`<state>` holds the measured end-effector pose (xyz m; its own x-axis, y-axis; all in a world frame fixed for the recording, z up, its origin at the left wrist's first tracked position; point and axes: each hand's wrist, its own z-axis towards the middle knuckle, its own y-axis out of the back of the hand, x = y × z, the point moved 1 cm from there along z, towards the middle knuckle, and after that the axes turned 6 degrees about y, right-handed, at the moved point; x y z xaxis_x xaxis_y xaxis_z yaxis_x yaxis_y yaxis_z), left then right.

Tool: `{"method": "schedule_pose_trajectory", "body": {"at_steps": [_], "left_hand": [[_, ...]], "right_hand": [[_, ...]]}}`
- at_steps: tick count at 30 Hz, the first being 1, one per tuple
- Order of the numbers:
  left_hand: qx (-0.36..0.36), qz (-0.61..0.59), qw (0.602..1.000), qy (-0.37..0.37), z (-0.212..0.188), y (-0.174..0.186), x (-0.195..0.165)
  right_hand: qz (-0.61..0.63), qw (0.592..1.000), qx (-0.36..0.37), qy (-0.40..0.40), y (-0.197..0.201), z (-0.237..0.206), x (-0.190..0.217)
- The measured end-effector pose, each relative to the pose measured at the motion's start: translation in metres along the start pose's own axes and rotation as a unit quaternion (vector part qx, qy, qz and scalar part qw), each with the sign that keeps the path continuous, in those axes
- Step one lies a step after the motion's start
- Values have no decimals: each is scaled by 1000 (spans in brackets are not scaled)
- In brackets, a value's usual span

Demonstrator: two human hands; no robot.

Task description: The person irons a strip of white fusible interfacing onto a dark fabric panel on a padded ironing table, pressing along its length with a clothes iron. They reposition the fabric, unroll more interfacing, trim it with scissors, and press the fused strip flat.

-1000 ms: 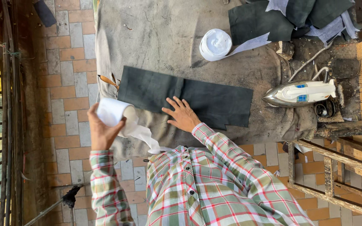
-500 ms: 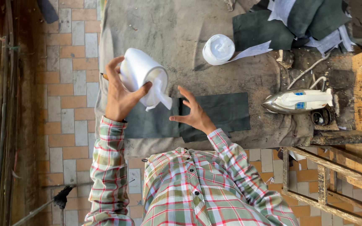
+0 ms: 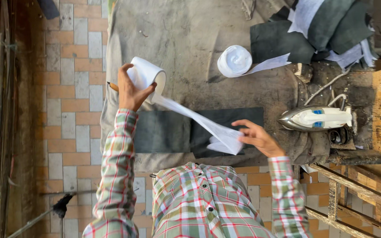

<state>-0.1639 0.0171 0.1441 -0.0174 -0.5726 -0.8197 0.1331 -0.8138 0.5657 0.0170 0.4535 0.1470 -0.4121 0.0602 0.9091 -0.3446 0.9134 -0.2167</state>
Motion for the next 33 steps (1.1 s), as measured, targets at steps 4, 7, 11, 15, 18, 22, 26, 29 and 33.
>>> {"method": "schedule_pose_trajectory", "body": {"at_steps": [4, 7, 11, 15, 18, 22, 26, 29, 33], "left_hand": [[10, 10, 1000, 20, 20, -26, 32], [-15, -1, 999, 32, 29, -31, 47], [-45, 101, 991, 77, 28, -25, 66], [-5, 141, 982, 123, 18, -27, 71], [-41, 194, 977, 74, 12, -31, 60], [-47, 258, 964, -44, -6, -43, 37], [98, 268, 950, -128, -42, -79, 21], [175, 272, 922, -212, -65, -106, 11], [313, 224, 891, -241, -80, -136, -11]], "right_hand": [[24, 996, -52, -61, 31, -38, -15], [52, 991, -85, -87, 57, -66, -33], [94, 991, -94, -33, 78, -88, -52], [-36, 983, -175, -32, 65, -70, -59], [-240, 945, -221, 12, 28, -29, -60], [-420, 877, -203, 113, -32, 15, -55], [-574, 790, -197, 79, -65, 27, -57], [-555, 795, -211, 121, -59, 24, -57], [-270, 949, -150, 66, -32, 11, -49]]}}
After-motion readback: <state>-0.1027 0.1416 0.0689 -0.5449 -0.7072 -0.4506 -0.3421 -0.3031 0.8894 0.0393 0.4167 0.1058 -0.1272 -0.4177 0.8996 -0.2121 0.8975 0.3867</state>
